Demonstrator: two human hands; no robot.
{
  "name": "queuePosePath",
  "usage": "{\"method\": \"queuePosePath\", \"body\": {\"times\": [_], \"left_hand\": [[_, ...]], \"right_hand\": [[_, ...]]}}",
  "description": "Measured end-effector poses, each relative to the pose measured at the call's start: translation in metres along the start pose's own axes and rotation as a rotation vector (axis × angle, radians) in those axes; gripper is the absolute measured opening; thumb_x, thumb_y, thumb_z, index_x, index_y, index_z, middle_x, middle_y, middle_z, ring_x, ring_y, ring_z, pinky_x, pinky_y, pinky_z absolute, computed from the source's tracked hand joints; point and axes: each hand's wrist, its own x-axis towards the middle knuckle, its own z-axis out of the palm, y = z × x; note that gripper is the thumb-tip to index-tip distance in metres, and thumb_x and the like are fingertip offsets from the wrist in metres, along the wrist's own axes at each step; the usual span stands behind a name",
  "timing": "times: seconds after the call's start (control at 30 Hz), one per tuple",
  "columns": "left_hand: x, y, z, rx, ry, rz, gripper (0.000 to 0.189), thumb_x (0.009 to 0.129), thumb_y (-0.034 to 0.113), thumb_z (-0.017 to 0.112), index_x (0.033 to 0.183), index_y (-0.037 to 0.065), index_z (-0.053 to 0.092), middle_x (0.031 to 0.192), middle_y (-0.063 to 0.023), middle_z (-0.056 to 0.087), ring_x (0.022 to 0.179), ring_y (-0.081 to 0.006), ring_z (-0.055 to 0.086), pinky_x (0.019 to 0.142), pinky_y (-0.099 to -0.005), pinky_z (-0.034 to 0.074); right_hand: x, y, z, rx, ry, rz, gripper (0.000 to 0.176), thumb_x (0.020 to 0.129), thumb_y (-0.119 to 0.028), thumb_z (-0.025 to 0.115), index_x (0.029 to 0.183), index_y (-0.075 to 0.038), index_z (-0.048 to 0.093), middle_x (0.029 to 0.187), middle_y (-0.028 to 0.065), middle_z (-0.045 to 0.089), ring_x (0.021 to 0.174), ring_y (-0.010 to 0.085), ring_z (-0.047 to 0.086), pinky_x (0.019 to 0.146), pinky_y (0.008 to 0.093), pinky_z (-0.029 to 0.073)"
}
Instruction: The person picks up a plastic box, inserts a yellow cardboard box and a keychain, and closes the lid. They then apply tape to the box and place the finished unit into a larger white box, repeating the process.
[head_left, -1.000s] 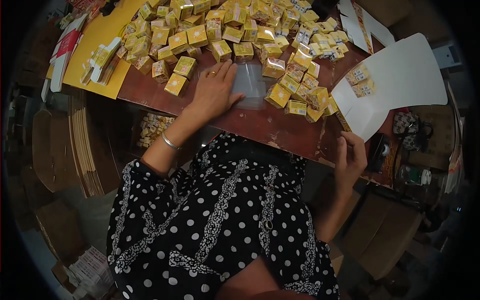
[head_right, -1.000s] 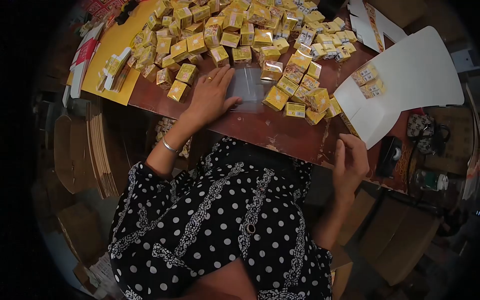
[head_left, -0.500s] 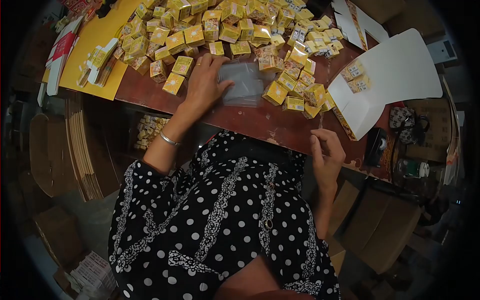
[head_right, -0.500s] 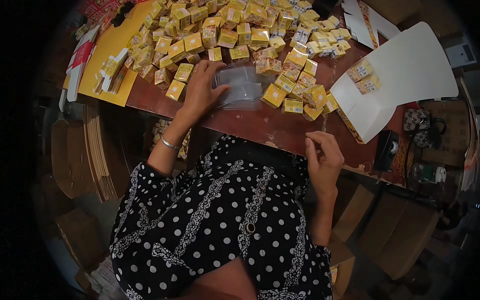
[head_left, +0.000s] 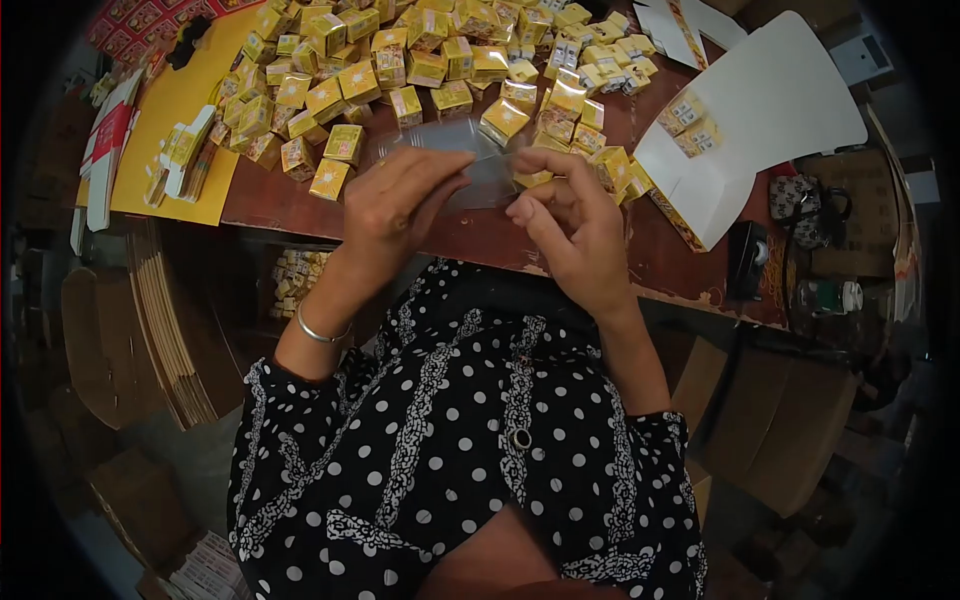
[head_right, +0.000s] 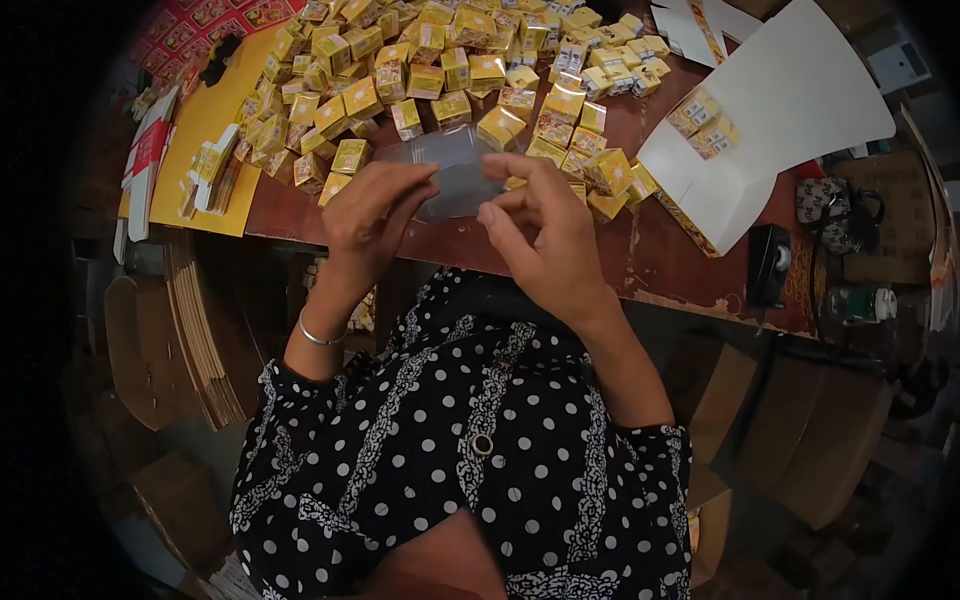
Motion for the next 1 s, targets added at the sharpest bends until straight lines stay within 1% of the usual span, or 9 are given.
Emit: {"method": "queuePosePath", "body": {"times": [0.13,0.2,0.4,0.53,0.63,0.7,0.77,0.9,1.0], "left_hand": [[-0.006,0.007,-0.003,0.018,-0.087,0.053,0.034,0.079,0.0,0.079,0.112,0.005,0.073,0.095,-0.0089,0.072,0.082,-0.0262,0.07,0.069,-0.0346,0.056],[-0.008,0.011,-0.004,0.006,-0.147,0.088,0.038,0.079,0.003,0.08,0.116,0.005,0.072,0.099,-0.0088,0.072,0.086,-0.027,0.07,0.071,-0.0356,0.057],[-0.015,0.033,0.007,0.286,-0.487,0.143,0.081,0.075,0.026,0.084,0.141,-0.004,0.05,0.129,-0.0184,0.063,0.113,-0.0342,0.065,0.095,-0.0417,0.054],[-0.041,0.024,0.022,0.146,-0.473,0.034,0.071,0.078,0.022,0.083,0.138,-0.003,0.053,0.125,-0.0189,0.066,0.11,-0.0343,0.067,0.094,-0.0411,0.055],[-0.051,0.019,0.022,-0.058,-0.456,-0.075,0.059,0.085,0.016,0.079,0.136,-0.002,0.056,0.118,-0.02,0.069,0.105,-0.0307,0.071,0.092,-0.0387,0.056],[-0.05,0.021,0.019,-0.328,-0.416,-0.372,0.044,0.095,0.013,0.072,0.134,-0.002,0.059,0.111,-0.019,0.072,0.1,-0.0267,0.073,0.089,-0.0359,0.058],[-0.052,0.025,0.023,-0.621,-0.38,-0.575,0.044,0.099,0.017,0.067,0.137,-0.002,0.056,0.113,-0.0181,0.07,0.102,-0.0258,0.072,0.089,-0.0358,0.058],[-0.061,0.02,0.038,-1.173,-0.298,-1.041,0.051,0.109,0.032,0.051,0.146,-0.002,0.045,0.117,-0.0148,0.065,0.104,-0.0243,0.069,0.089,-0.035,0.058],[-0.063,0.018,0.043,-1.144,-0.325,-1.122,0.055,0.11,0.035,0.044,0.151,-0.001,0.038,0.117,-0.0141,0.061,0.102,-0.0223,0.067,0.088,-0.0346,0.057]], "right_hand": [[-0.007,-0.004,-0.015,0.182,-0.231,0.19,0.037,0.098,-0.005,0.063,0.132,0.002,0.053,0.129,0.0154,0.063,0.079,0.014,0.07,0.067,0.0243,0.057],[-0.01,-0.009,-0.02,0.261,-0.436,0.344,0.052,0.098,-0.008,0.061,0.145,0.003,0.041,0.129,0.0202,0.064,0.074,0.0178,0.072,0.064,0.0245,0.059],[-0.029,0.007,-0.026,0.464,-0.422,0.426,0.072,0.096,-0.016,0.063,0.155,0.002,0.024,0.136,0.0239,0.061,0.069,0.0214,0.074,0.056,0.0253,0.059],[-0.037,0.009,-0.03,0.509,-0.404,0.459,0.054,0.1,-0.01,0.058,0.149,0.0,0.035,0.132,0.0213,0.064,0.071,0.0176,0.072,0.061,0.024,0.058],[-0.041,0.003,-0.056,0.188,-0.021,0.176,0.028,0.101,-0.007,0.057,0.127,0.003,0.058,0.112,0.015,0.073,0.066,0.0123,0.068,0.059,0.0222,0.055],[-0.045,0.007,-0.09,0.165,0.161,0.067,0.022,0.101,-0.007,0.057,0.119,0.004,0.064,0.106,0.0132,0.074,0.065,0.0106,0.067,0.06,0.0218,0.054],[-0.053,0.028,-0.118,-0.033,0.56,0.034,0.018,0.101,-0.008,0.059,0.112,0.003,0.068,0.103,0.0116,0.075,0.07,0.0089,0.065,0.064,0.0215,0.052],[-0.061,0.065,-0.128,-0.292,0.65,0.169,0.019,0.101,-0.009,0.062,0.114,0.002,0.069,0.101,0.0087,0.074,0.081,0.009,0.066,0.071,0.0235,0.053],[-0.052,0.072,-0.107,-0.474,0.534,0.206,0.027,0.097,-0.009,0.068,0.123,-0.001,0.067,0.109,0.0081,0.072,0.092,0.014,0.07,0.08,0.0268,0.056]]}}
